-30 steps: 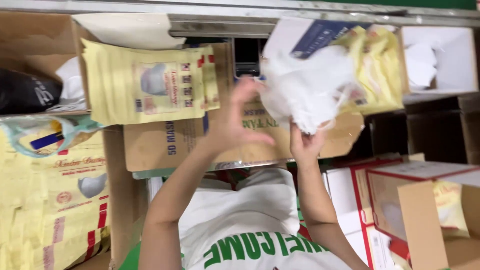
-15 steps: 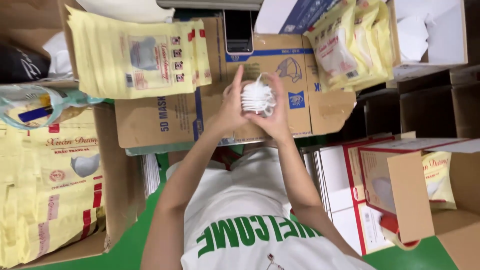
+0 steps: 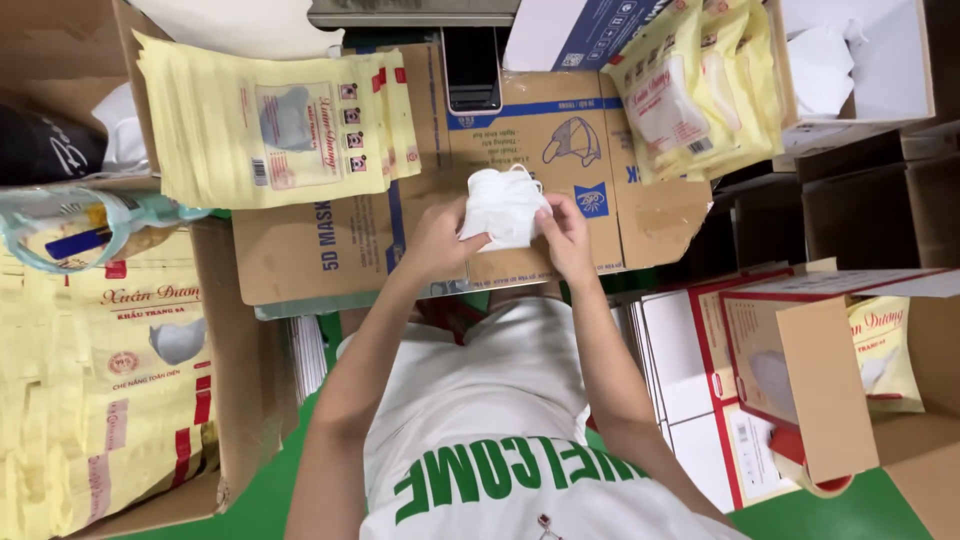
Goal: The person packs white masks into yellow and white pouches by hand, handling stacks of masks and individual pouches at a workbench, and places the filled pouches into a cardboard box.
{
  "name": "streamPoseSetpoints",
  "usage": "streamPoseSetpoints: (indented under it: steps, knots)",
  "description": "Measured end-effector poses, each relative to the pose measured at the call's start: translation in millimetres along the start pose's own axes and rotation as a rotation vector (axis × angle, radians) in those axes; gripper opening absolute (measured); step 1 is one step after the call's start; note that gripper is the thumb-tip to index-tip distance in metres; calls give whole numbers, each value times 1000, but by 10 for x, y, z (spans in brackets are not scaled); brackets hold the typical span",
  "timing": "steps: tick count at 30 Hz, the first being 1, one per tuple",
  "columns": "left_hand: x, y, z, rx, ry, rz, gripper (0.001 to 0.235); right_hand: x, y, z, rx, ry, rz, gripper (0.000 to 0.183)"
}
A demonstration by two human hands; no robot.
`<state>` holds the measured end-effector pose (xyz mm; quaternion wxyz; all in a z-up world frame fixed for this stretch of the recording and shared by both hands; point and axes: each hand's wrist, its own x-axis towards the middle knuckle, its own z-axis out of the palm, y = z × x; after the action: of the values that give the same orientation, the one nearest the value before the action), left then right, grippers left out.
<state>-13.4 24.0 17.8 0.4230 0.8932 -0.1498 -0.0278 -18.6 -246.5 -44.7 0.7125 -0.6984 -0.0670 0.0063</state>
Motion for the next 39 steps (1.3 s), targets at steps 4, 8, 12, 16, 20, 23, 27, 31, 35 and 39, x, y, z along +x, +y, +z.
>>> streamPoseSetpoints:
  steps: [4,8,12,16,20,23,27,31,35,39]
  knots:
    - [-129,158,-133,-345,-133,-254,53,125,-479,93,10,128,-64,19]
    - [-169,-12,-108,-661,-103,-205,39,161,-715,-176,3,317,-144,11]
    - [-196,-128,-67,-856,-67,-315,38,202,-1366,-98,616,339,-175,11]
    - [-50,-104,406,-790,-135,-325,42,100,-484,-34,-292,53,-98,21]
    - [-62,389,154,-684,97,-145,59,45,-762,193,-647,76,-194,48]
    - [-32,451,-220,-298,86,-87,75,75,-856,248,-487,59,-280,91]
    - [56,193,-148,229,129,112,118,6,-708,354,-233,-172,-125,134]
    - [89,90,114,95,159,88,127,31,-673,538,-61,-198,1,138]
    - [97,52,164,-108,223,36,101,148,-714,579,-71,-129,-145,134]
    - [93,123,87,98,250,10,93,35,-834,720,133,-19,-34,124]
